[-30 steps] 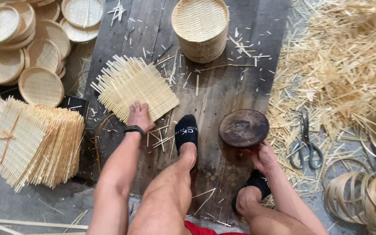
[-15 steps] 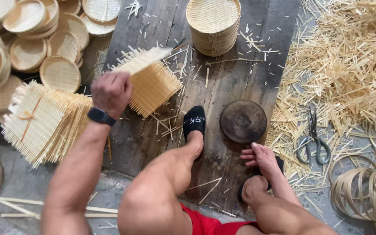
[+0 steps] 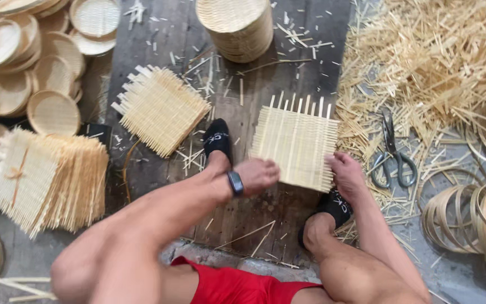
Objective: The person sits on the workshop floor and assembles bamboo steamer baskets. They take a square woven bamboo mat, press it into a round wooden rim, tuck and trim the protruding mat ends with scissors, then place the finished basket onto a stack of completed baskets.
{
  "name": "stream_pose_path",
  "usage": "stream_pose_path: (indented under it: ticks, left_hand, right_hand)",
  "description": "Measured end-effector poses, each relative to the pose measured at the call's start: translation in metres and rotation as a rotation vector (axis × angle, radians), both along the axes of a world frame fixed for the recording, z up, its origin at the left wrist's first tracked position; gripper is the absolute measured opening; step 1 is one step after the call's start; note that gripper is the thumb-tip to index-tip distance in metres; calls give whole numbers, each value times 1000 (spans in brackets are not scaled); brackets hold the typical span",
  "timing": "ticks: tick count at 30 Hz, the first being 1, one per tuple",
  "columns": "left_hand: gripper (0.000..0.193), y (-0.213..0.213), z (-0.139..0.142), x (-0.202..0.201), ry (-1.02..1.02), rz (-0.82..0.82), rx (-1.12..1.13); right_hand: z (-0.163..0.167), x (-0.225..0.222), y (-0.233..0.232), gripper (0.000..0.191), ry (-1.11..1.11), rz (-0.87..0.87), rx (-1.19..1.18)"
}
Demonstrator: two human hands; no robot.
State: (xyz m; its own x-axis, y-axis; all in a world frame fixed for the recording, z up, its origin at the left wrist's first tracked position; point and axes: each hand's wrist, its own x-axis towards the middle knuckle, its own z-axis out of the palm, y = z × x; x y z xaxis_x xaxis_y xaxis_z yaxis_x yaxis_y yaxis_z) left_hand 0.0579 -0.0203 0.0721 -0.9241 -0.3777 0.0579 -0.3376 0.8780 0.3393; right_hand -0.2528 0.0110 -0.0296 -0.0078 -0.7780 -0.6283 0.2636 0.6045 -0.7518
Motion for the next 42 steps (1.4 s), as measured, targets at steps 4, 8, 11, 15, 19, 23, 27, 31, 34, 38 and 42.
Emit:
stream_pose_path:
  ticks: [4,8,11,15,19,23,27,31,34,38,42]
  left_hand:
    - [36,17,-48,-7,279,188,221]
    - [68,-6,-86,-3,320,1054,274]
    - [52,-39,-116,6,511,1349,950]
    - [30,-47,-135,13,707,1326,1411]
    - [28,-40,-139,16,655,1357,1403]
    - [25,-37,-140,14,639,1391,1395]
    - [30,-36,-129,12,664,1365,1349]
    - [63,-30,-97,-6,330,1237,659]
    - [80,-19,-79,-32,33,672,186]
    - [87,-15,-76,-54,-329,356,357]
    - [82,-8,-81,-55,-372,381,303]
  right_hand:
    - [-26,12,-8,26,267,-8,-65]
    - [-38,21,-1,25,293,-118,-106]
    - [-33,23,3,29,207,-189,-134]
    - [-24,23,2,30,234,-159,-88]
    - [-22,19,2,29,154,-174,-88]
    - [-25,17,4,27,130,-165,-109]
    - [-26,18,6,24,129,-176,-93]
    - [-29,19,7,25,187,-180,-101]
    - [-32,17,8,26,234,-149,-93]
    - [-34,16,12,27,192,-159,-119]
    - [-33,18,17,28,177,-166,-124]
